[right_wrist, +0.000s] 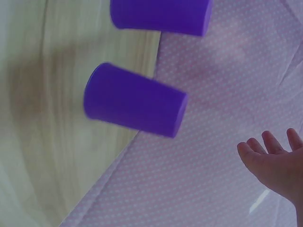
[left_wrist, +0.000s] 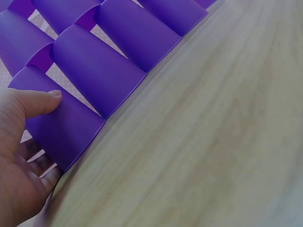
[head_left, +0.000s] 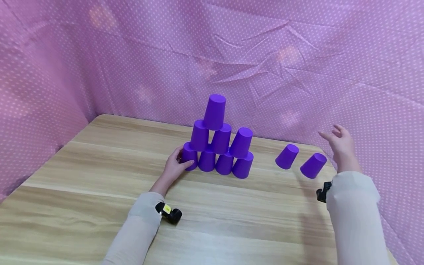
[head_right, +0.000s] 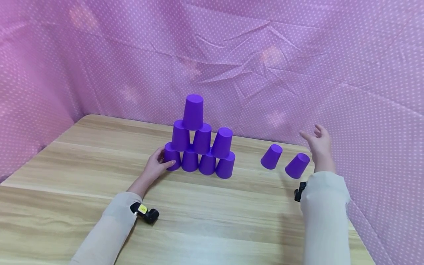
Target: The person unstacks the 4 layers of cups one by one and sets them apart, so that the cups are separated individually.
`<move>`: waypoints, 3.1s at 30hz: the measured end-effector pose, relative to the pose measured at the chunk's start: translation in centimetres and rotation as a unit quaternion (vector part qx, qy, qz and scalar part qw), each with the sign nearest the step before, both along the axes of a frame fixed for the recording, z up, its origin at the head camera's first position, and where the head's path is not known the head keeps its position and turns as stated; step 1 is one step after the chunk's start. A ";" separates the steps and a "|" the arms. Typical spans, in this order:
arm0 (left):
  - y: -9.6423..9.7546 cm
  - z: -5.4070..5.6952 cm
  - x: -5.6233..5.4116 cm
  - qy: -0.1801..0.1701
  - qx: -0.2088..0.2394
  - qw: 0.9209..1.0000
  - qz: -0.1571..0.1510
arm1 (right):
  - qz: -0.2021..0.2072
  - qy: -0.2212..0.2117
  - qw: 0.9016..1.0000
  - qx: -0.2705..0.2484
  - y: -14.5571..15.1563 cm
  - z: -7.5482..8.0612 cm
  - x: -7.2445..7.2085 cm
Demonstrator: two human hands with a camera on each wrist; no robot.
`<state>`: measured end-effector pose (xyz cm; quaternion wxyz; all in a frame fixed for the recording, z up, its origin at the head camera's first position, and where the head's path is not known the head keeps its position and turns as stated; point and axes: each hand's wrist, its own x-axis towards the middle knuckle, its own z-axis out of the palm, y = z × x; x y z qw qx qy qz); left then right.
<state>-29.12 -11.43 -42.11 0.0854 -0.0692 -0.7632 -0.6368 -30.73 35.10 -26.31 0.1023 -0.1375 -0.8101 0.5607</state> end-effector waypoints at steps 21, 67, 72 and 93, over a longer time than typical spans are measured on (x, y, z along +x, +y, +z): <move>0.1 0.0 -0.2 -0.005 0.011 1.000 -0.012 | 0.112 0.090 0.989 0.020 -8.4 0.9 -2.5; 0.4 1.3 0.7 -0.003 0.021 1.000 -0.011 | 0.309 0.127 0.942 -0.035 -22.4 2.9 -1.9; 0.2 0.0 -0.3 0.000 0.009 1.000 -0.003 | 0.320 0.121 0.939 -0.023 -23.6 3.3 -1.8; 0.3 0.0 -0.2 -0.007 0.012 1.000 0.006 | 0.313 0.113 0.941 -0.064 -27.2 3.0 -2.0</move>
